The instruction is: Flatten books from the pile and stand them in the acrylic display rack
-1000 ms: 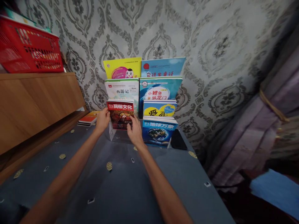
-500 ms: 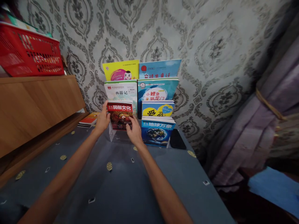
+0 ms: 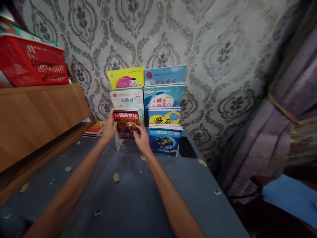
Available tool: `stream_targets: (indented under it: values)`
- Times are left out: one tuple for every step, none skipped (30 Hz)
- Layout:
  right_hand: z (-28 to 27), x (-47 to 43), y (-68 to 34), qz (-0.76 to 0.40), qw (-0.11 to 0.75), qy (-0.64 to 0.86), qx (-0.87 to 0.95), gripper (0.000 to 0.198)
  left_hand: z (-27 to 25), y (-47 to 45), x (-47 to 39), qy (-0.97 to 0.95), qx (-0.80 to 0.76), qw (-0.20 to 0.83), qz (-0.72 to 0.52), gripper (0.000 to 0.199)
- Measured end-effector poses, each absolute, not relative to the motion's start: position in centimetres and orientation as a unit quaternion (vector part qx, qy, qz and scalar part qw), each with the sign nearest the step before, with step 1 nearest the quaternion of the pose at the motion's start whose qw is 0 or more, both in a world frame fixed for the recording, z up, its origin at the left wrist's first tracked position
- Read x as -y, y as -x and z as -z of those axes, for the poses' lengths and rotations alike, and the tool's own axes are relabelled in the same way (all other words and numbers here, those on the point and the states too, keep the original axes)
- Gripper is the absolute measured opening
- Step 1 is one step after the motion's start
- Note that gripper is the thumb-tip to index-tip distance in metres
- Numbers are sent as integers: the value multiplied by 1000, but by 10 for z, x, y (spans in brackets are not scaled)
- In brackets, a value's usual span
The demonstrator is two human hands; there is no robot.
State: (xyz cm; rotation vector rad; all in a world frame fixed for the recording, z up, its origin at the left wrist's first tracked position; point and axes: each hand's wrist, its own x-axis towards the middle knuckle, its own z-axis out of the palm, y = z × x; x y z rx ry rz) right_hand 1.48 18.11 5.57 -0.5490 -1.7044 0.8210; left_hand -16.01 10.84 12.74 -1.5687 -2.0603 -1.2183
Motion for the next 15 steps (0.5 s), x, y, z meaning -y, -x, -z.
stream_targets:
  values:
    - [-56, -181, -15, -345, 554, 231, 721, 44, -127, 161, -108, 544, 711, 143, 422, 76]
    - [-57, -181, -15, -342, 557, 230, 721, 44, -126, 161, -108, 547, 709, 146, 422, 75]
    - [-57, -181, -15, -339, 559, 230, 721, 43, -126, 162, -108, 549, 706, 149, 421, 75]
    - [-57, -181, -15, -335, 562, 231, 720, 43, -126, 163, -108, 552, 705, 152, 419, 75]
    - [-58, -180, -15, -332, 565, 232, 719, 42, -126, 163, -107, 554, 704, 154, 416, 75]
    - [-58, -180, -15, -329, 567, 233, 718, 42, -126, 164, -107, 556, 705, 156, 412, 75]
    - [-58, -180, -15, -328, 569, 233, 717, 42, -127, 164, -106, 557, 708, 156, 406, 76]
    - [-59, -179, -15, -328, 569, 232, 717, 42, -127, 164, -105, 557, 711, 156, 399, 77]
    - [-59, -179, -15, -329, 569, 231, 718, 42, -128, 164, -104, 558, 715, 155, 392, 78]
    - [-59, -178, -15, -329, 568, 231, 718, 42, -128, 164, -104, 558, 717, 155, 387, 79]
    - [-59, -178, -15, -330, 567, 230, 719, 42, -129, 164, -103, 558, 719, 156, 384, 79]
    - [-59, -178, -16, -329, 567, 231, 719, 42, -129, 164, -102, 558, 720, 157, 383, 79]
    - [-60, -178, -16, -327, 566, 231, 720, 42, -129, 164, -101, 558, 719, 157, 383, 79]
    - [-60, -177, -16, -324, 566, 232, 722, 41, -129, 165, -100, 560, 717, 158, 383, 78]
    - [-60, -177, -16, -321, 565, 232, 724, 41, -129, 165, -100, 563, 716, 158, 383, 78]
